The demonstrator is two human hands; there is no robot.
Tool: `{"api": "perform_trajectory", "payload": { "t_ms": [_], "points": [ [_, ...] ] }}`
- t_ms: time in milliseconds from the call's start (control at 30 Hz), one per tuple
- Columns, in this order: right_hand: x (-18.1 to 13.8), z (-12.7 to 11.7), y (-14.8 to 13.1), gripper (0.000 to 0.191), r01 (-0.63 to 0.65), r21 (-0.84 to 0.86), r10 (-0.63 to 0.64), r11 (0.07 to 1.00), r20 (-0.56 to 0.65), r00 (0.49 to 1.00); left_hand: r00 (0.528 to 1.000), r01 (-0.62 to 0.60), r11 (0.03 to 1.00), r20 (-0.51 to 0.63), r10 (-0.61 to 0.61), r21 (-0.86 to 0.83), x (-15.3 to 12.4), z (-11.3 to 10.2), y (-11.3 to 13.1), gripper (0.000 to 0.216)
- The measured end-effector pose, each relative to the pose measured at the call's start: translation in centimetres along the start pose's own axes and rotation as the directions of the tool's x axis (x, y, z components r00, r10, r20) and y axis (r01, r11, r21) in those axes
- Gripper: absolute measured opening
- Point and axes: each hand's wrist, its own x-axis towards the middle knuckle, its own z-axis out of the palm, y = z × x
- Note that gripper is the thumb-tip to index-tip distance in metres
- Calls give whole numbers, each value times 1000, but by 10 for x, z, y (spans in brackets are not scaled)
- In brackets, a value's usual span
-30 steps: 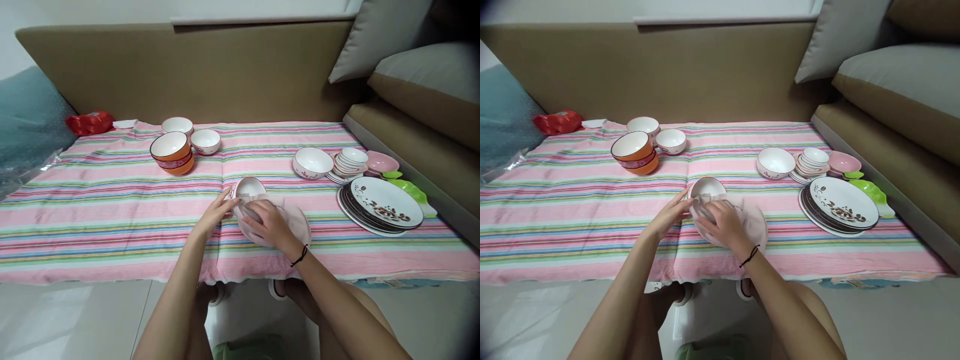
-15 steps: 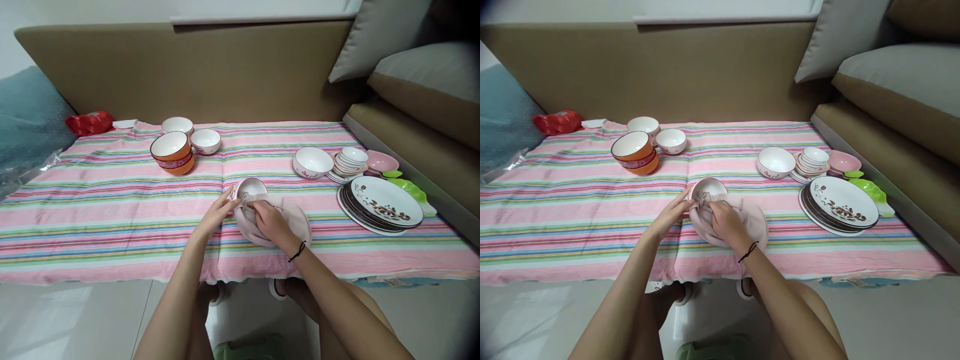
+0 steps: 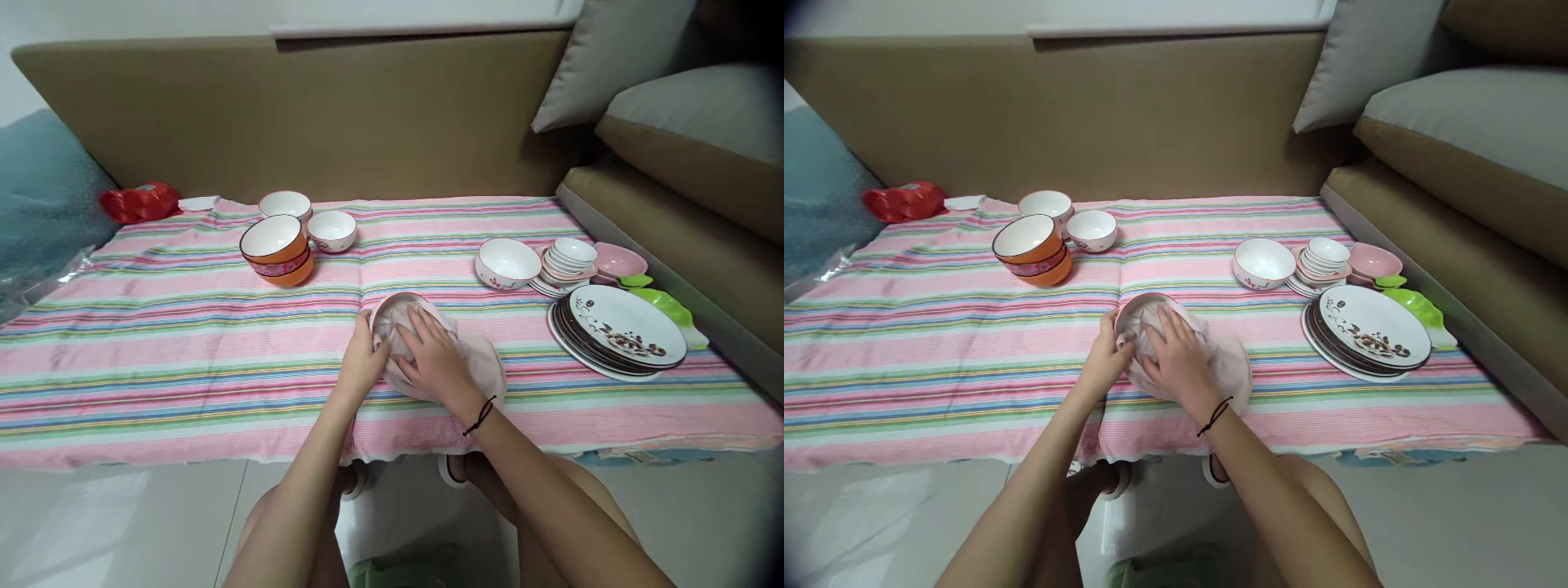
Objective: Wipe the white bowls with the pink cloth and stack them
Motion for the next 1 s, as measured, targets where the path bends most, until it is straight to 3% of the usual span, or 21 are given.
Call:
{"api": "perform_trajectory", "payload": {
  "t_ms": [200,367,533,667,867,1000],
  "points": [
    [0,-6,1,38,-82,-44,78,996,-85,993,997,-73,996,14,72,46,2,-2,-2,58],
    [3,2,4,38,-3,163,26,987,-136,990,995,-95,993,48,92,75,-1,-3,-2,64],
    [3,8,7,46,-72,298,134,952,-195,972,991,-120,986,79,111,115,-2,-5,-1,66],
    [2,0,4,46,6,258,63,966,-256,965,993,-104,987,70,96,123,0,-5,1,61],
    [1,-13,3,34,26,178,39,984,-356,934,991,-124,986,65,117,109,0,-6,4,56],
    [3,-11,2,34,144,187,-80,972,-312,947,987,-148,982,85,139,115,-1,-7,3,57]
  ]
}}
